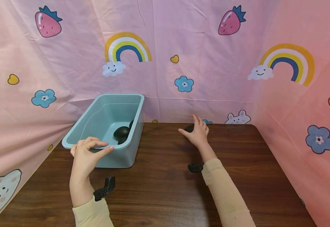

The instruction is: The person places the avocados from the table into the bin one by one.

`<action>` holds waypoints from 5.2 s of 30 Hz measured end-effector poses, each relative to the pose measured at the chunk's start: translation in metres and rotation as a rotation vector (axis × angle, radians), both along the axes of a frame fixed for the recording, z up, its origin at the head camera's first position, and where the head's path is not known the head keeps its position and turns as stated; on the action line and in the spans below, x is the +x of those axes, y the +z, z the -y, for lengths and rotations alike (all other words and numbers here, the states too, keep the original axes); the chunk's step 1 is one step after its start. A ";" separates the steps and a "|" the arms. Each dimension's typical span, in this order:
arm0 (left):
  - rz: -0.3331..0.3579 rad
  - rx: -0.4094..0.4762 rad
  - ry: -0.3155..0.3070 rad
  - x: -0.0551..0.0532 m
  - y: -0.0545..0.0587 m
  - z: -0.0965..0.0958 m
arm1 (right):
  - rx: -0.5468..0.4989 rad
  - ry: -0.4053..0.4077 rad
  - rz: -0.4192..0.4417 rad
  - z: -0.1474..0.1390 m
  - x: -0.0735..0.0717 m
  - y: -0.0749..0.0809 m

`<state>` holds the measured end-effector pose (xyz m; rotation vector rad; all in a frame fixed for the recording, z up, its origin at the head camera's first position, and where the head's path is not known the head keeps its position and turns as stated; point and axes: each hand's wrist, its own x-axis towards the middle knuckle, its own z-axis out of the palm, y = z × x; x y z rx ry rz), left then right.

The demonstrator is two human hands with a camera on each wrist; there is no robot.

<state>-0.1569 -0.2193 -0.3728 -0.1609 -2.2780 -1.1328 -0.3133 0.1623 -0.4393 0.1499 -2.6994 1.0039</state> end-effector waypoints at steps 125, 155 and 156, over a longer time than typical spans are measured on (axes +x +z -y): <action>0.002 0.000 0.003 -0.001 -0.001 0.004 | -0.181 -0.088 0.034 -0.022 0.009 -0.053; -0.004 -0.003 -0.005 -0.002 -0.001 0.004 | -0.193 -0.088 -0.059 -0.015 0.016 -0.040; -0.005 -0.004 -0.004 -0.002 -0.001 0.004 | -0.192 -0.088 -0.063 -0.014 0.016 -0.039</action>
